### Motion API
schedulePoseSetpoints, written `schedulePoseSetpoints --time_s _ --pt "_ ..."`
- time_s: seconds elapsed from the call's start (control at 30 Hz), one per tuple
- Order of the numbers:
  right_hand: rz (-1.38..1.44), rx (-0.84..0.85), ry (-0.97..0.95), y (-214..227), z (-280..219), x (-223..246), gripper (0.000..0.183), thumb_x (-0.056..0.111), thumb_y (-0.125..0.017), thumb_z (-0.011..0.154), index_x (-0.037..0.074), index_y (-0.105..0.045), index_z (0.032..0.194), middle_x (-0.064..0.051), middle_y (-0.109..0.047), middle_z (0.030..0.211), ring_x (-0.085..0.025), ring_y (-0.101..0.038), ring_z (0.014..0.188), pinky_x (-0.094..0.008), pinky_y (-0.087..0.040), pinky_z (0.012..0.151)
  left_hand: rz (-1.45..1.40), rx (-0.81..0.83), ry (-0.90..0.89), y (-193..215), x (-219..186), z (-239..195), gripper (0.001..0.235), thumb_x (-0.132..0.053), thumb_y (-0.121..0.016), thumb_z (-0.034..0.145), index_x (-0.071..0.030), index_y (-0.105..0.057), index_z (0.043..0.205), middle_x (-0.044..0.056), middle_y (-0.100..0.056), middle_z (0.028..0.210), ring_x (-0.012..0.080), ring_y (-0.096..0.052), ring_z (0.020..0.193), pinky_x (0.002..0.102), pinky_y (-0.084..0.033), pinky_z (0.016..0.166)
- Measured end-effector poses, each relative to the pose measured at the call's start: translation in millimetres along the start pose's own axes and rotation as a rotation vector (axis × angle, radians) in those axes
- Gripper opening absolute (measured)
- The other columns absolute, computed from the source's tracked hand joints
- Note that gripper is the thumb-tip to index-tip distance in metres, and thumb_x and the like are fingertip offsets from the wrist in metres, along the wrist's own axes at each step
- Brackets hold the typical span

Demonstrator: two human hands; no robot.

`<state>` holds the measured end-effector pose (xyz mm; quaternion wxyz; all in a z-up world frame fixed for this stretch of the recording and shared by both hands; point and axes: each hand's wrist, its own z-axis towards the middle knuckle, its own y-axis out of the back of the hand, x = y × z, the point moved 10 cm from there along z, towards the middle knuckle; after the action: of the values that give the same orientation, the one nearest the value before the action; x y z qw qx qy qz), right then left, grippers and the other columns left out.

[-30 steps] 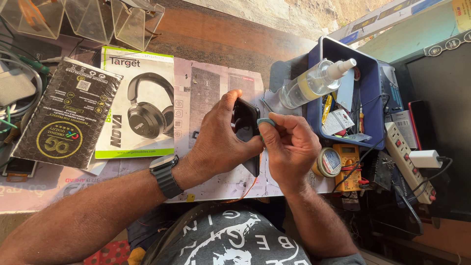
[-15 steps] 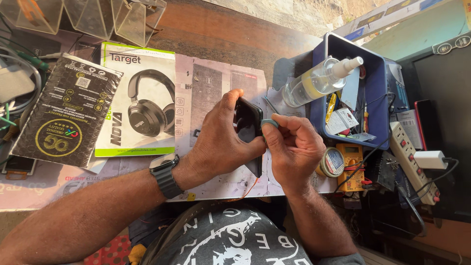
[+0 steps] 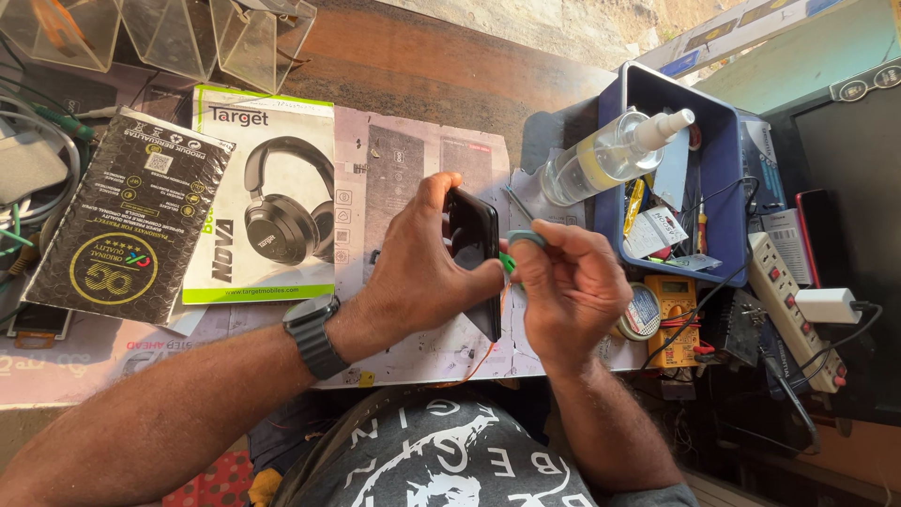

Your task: The person uses a plastic pry tool to separate the back cover of a smartphone, then retrieves a small blue plastic tool from a parts bin and continues prying along the edges. The person removes the back cover, exposing the internal components, and sets the cover aside.

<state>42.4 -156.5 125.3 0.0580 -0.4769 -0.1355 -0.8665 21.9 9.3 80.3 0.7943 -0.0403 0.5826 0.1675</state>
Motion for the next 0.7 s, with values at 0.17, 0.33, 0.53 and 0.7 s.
schedulePoseSetpoints --time_s 0.17,0.33,0.53,0.7 --pt "0.031 0.067 -0.141 10.6 -8.0 -8.4 0.025 -0.005 -0.068 0.098 -0.004 -0.065 0.123 -0.009 -0.073 0.106 -0.014 -0.073 0.096 -0.027 -0.062 0.087 -0.037 -0.001 0.103 -1.1 26.7 14.1 0.073 -0.026 -0.083 0.070 0.004 -0.047 0.126 0.014 -0.067 0.103 0.0230 -0.072 0.091 0.035 -0.060 0.079" --pt "-0.137 0.124 -0.196 19.2 -20.4 -25.3 0.027 -0.007 -0.074 0.096 -0.004 -0.066 0.122 -0.008 -0.072 0.107 -0.010 -0.070 0.097 -0.024 -0.060 0.087 -0.141 0.036 0.276 -14.0 64.8 17.2 0.059 -0.023 -0.082 0.073 -0.001 -0.053 0.119 0.010 -0.068 0.102 0.0166 -0.070 0.088 0.031 -0.062 0.077" --pt "-0.224 0.208 -0.201 20.8 -20.4 -29.0 0.023 -0.007 -0.077 0.094 -0.004 -0.070 0.116 -0.008 -0.072 0.104 -0.009 -0.069 0.094 -0.023 -0.060 0.087 -0.197 0.064 0.292 -19.9 77.9 15.1 0.055 -0.021 -0.081 0.077 -0.001 -0.054 0.121 0.008 -0.066 0.102 0.0134 -0.069 0.088 0.028 -0.063 0.078" --pt "-0.308 0.298 -0.167 10.6 -17.7 -23.5 0.023 -0.007 -0.079 0.091 -0.003 -0.071 0.112 -0.008 -0.075 0.095 -0.009 -0.072 0.087 -0.024 -0.062 0.080 -0.203 0.118 0.282 -23.0 78.3 15.2 0.054 -0.019 -0.078 0.082 -0.002 -0.050 0.125 0.007 -0.062 0.104 0.0124 -0.070 0.092 0.028 -0.065 0.077"
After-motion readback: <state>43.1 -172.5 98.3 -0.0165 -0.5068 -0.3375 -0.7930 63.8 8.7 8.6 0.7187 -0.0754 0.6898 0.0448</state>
